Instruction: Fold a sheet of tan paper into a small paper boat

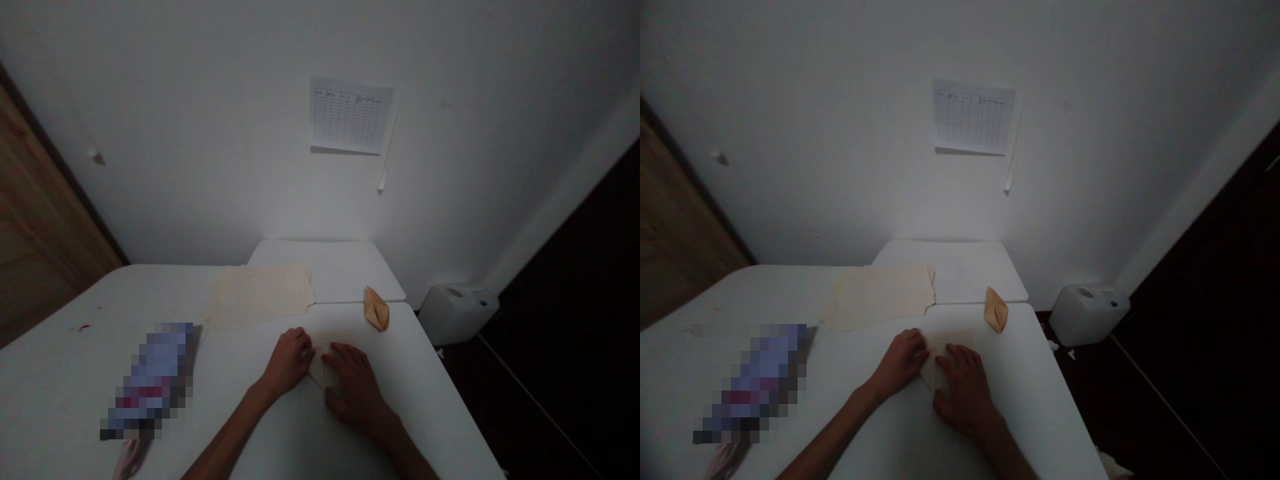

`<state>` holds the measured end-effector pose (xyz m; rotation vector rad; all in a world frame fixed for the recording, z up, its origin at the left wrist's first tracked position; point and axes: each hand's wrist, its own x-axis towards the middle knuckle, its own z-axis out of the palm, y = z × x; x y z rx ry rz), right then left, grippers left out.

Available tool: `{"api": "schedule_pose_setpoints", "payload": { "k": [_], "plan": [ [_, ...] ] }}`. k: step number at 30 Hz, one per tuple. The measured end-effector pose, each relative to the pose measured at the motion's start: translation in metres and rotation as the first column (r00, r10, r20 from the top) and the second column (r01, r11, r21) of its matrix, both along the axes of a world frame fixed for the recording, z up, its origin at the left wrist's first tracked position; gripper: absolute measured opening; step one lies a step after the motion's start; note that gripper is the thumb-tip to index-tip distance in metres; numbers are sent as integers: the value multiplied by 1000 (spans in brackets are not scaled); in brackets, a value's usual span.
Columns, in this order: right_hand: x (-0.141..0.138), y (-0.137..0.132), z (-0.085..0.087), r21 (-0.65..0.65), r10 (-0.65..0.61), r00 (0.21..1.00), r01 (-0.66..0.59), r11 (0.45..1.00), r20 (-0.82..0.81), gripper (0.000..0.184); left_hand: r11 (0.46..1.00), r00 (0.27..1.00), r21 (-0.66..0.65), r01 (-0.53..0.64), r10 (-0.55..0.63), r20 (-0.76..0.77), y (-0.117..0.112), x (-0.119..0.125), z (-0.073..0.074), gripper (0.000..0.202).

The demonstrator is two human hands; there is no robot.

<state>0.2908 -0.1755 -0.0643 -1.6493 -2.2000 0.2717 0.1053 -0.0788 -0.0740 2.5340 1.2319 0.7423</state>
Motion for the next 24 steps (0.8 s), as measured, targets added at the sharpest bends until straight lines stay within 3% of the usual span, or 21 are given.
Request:
{"api": "schedule_pose_setpoints", "payload": {
  "k": [24],
  "plan": [
    [1, -1, 2, 1, 12, 999, -12, 1000, 31, 59, 998, 998, -32, -50, 49, -26, -1, 3, 3, 3]
  ]
}}
